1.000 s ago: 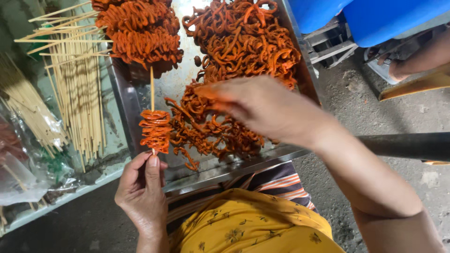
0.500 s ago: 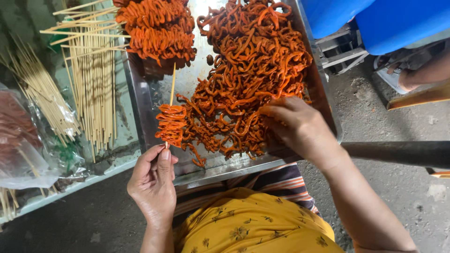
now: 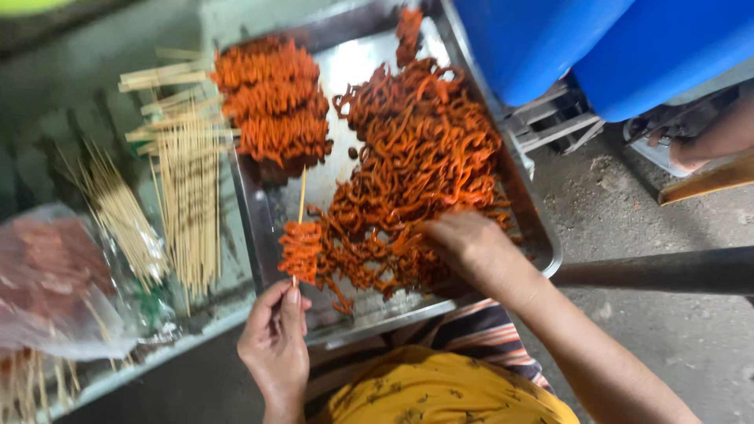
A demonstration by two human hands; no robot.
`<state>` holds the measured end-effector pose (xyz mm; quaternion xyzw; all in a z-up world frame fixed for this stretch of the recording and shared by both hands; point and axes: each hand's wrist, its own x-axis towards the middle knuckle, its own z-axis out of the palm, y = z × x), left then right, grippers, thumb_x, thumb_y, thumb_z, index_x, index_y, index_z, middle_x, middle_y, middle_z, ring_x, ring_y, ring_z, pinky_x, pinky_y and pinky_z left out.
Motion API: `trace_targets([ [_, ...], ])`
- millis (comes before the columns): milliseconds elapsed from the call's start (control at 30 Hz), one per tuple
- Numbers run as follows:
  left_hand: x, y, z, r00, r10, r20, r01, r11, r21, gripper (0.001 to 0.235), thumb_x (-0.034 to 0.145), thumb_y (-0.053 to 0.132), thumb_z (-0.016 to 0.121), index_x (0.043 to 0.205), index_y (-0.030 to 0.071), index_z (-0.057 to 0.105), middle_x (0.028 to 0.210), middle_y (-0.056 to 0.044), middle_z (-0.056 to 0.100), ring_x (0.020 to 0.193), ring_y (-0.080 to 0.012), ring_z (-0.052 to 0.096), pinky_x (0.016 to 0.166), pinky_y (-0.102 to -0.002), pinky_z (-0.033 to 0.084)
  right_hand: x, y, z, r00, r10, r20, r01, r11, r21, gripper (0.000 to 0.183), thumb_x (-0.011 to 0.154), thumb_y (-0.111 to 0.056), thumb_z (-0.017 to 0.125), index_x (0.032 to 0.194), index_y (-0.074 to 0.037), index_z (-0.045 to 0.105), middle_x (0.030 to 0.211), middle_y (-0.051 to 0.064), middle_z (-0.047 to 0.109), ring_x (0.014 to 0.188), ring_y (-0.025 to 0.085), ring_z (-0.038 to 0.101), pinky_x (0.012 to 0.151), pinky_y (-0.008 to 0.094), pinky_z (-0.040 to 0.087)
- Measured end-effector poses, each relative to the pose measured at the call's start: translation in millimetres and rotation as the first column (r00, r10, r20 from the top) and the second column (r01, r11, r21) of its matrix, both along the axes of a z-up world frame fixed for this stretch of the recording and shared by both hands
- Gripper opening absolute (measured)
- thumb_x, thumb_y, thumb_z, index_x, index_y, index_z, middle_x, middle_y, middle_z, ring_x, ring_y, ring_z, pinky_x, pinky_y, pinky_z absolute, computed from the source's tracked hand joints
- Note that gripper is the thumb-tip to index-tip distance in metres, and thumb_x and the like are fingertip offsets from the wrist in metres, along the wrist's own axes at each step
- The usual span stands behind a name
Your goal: The person is skewering pieces of orange-colored food from a large metal tray onto thin wooden sticks by hand.
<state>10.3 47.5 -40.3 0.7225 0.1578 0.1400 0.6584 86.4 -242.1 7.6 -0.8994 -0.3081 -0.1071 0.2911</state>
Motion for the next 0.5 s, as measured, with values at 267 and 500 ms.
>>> trace_targets([
  [267,0.4,1.0,-2.0,1.0,-0.006,0.027,0.006,0.999,0.032,0.019,0.099,0.007,0.067,0.116,-0.003,0.07,0.084,-0.006,0.071,0.064,-0.0055,0.055,0.054,-0.02,0.042,-15.0,41.8,45.9,0.988,0.079,-0.131,-0.054,0.981,0.188,0.028,0.092,-0.012,0.071,0.117,-0.001,0.067,0.087,0.013,0.066,0.079,0.034,0.069,0.064,0.045,0.054],
  [500,1.7,1.7,-7.2,1.0,0.023,0.007,-0.023,1.0,-0.007,0.019,0.098,0.007,0.068,0.114,-0.002,0.071,0.082,-0.007,0.071,0.063,-0.0064,0.056,0.054,-0.021,0.043,7.2,35.5,14.6,0.932,0.057,-0.359,0.084,0.927,0.365,0.018,0.094,-0.019,0.073,0.106,-0.005,0.072,0.095,0.011,0.073,0.084,0.024,0.073,0.073,0.035,0.058],
])
